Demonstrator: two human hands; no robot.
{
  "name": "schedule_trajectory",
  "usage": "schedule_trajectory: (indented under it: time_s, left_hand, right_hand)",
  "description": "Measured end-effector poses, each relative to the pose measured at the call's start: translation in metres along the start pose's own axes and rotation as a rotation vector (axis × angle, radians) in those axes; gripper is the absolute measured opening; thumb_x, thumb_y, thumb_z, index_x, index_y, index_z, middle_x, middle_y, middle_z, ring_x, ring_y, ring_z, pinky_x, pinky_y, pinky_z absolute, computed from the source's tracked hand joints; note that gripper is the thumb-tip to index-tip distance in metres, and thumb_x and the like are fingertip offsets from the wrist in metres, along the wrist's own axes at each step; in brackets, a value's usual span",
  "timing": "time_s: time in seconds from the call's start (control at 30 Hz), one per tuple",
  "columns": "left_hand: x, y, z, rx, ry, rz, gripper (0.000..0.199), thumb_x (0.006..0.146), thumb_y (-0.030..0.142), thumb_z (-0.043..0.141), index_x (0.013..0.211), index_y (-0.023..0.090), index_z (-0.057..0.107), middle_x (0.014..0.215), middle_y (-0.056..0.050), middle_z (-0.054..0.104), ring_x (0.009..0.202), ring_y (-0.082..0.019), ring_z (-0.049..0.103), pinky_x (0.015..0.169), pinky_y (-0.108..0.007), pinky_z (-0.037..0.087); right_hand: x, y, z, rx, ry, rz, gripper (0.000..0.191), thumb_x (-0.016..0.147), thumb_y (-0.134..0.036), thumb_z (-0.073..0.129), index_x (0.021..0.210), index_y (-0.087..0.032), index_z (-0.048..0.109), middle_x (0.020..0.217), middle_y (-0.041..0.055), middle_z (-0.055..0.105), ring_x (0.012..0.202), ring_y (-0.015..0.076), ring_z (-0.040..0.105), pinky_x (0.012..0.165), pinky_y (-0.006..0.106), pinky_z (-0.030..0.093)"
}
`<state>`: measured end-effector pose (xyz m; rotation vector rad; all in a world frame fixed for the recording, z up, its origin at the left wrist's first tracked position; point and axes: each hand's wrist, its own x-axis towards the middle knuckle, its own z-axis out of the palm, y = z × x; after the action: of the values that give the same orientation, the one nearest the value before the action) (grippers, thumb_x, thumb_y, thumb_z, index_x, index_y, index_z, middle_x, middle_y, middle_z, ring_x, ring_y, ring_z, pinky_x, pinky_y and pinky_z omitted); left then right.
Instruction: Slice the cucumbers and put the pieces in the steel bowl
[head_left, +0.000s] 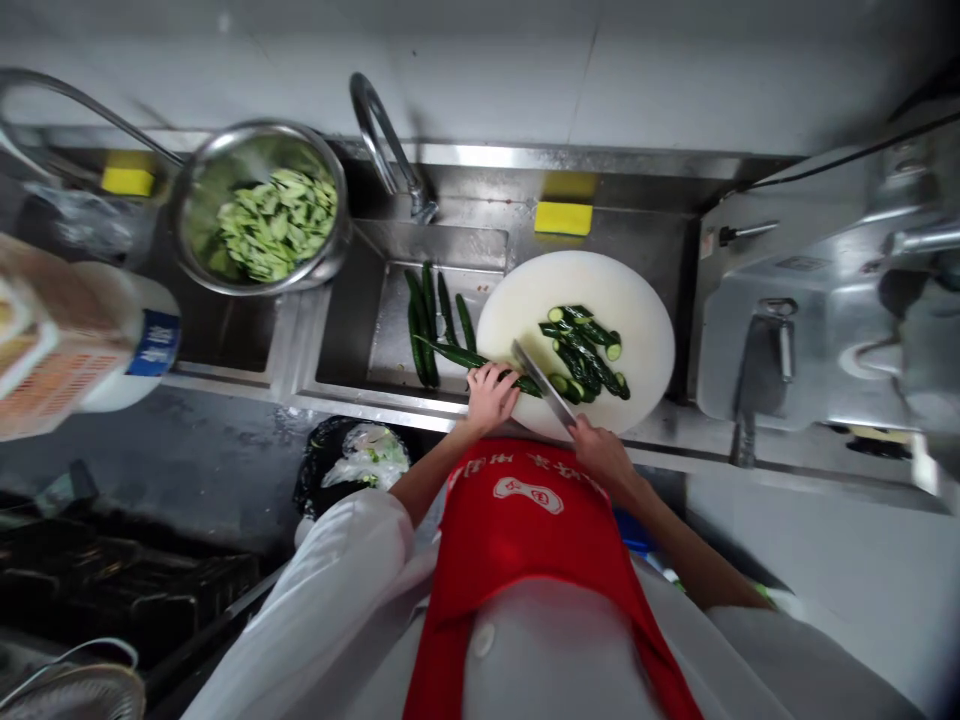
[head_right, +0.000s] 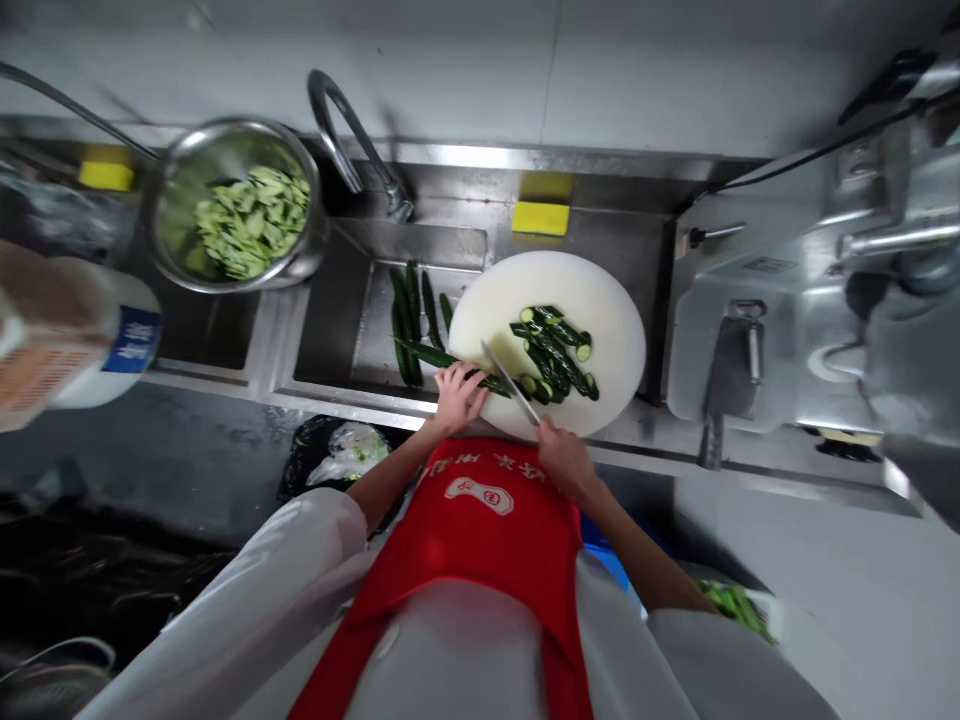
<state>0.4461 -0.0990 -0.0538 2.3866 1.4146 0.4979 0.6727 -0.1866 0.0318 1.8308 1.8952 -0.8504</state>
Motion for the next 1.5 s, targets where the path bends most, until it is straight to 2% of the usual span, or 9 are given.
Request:
schedule_trajectory:
  time_s: [0.1,0.2,0.37,0.6,0.73,0.9,1.13,1.27,1.5]
  left_hand:
    - [0.005,-0.005,-0.009,0.045,-0.053,0.020,0.033,0.099,0.045,0.048,0.118,0.026,0.066,0.123,-0.010,0.060,0.119,-0.028,0.046,0.096,-0.045,0.031]
    - [0.011,0.006,0.002,0.054,-0.087,0.097,0.033,0.101,0.044,0.043,0.118,0.028,0.066,0.120,-0.009,0.061,0.117,-0.026,0.047,0.095,-0.044,0.031]
    - [0.013,0.041,0.023,0.023,-0.067,0.128,0.029,0.100,0.042,0.047,0.113,0.027,0.068,0.117,-0.010,0.060,0.112,-0.027,0.046,0.091,-0.043,0.033]
    - [0.011,0.054,0.030,0.118,-0.049,0.120,0.024,0.100,0.033,0.047,0.114,0.029,0.066,0.108,-0.009,0.061,0.103,-0.027,0.047,0.084,-0.043,0.034]
    - [0.010,0.052,0.029,0.109,-0.041,0.110,0.024,0.101,0.033,0.046,0.112,0.028,0.066,0.109,-0.009,0.062,0.105,-0.026,0.048,0.086,-0.043,0.034]
    - [0.007,0.035,0.019,0.082,-0.016,0.070,0.024,0.101,0.033,0.046,0.109,0.027,0.067,0.114,-0.008,0.062,0.108,-0.026,0.048,0.090,-0.044,0.034]
    - [0.013,0.031,0.017,0.072,-0.007,0.051,0.024,0.101,0.033,0.046,0.107,0.026,0.068,0.112,-0.009,0.063,0.110,-0.026,0.049,0.093,-0.045,0.033]
    - [0.014,0.030,0.019,0.024,-0.011,0.048,0.025,0.101,0.031,0.045,0.106,0.024,0.068,0.112,-0.009,0.063,0.112,-0.026,0.049,0.094,-0.045,0.034]
    - [0.009,0.026,0.021,-0.029,-0.022,0.047,0.024,0.100,0.029,0.046,0.108,0.024,0.068,0.115,-0.010,0.064,0.113,-0.026,0.049,0.094,-0.045,0.035]
  right_hand:
    - [0.002,0.025,0.006,-0.008,0.041,0.052,0.033,0.104,-0.032,0.027,0.113,-0.013,0.053,0.082,0.0123,0.072,0.080,0.0244,0.071,0.064,0.028,0.036]
    - [0.002,0.039,0.010,-0.031,0.091,0.142,0.035,0.104,-0.035,0.027,0.110,-0.013,0.054,0.079,0.0128,0.071,0.077,0.0255,0.070,0.062,0.029,0.035]
    - [-0.017,0.033,0.001,-0.051,0.080,0.129,0.034,0.105,-0.035,0.025,0.113,-0.015,0.052,0.086,0.0125,0.072,0.080,0.0231,0.071,0.064,0.028,0.037]
    - [-0.048,0.017,-0.004,-0.072,0.036,0.107,0.033,0.105,-0.034,0.021,0.114,-0.015,0.047,0.081,0.0108,0.071,0.080,0.0239,0.072,0.065,0.027,0.040]
    - [-0.038,0.010,0.000,-0.049,-0.009,0.110,0.032,0.105,-0.031,0.021,0.114,-0.015,0.047,0.086,0.0126,0.071,0.083,0.0232,0.072,0.067,0.027,0.042]
    - [-0.017,0.006,0.005,-0.022,-0.037,0.109,0.031,0.105,-0.028,0.022,0.117,-0.014,0.046,0.089,0.0123,0.071,0.086,0.0232,0.072,0.068,0.028,0.042]
    - [-0.041,0.001,-0.006,-0.097,0.020,0.101,0.032,0.105,-0.033,0.022,0.113,-0.015,0.047,0.082,0.0113,0.071,0.080,0.0237,0.073,0.066,0.027,0.042]
    - [-0.053,-0.006,-0.010,-0.080,-0.005,0.084,0.032,0.105,-0.032,0.021,0.111,-0.016,0.048,0.085,0.0114,0.071,0.081,0.0237,0.073,0.067,0.028,0.043]
    - [-0.038,-0.012,0.000,-0.029,-0.064,0.088,0.032,0.105,-0.031,0.021,0.114,-0.014,0.047,0.088,0.0134,0.071,0.084,0.0244,0.072,0.068,0.029,0.043]
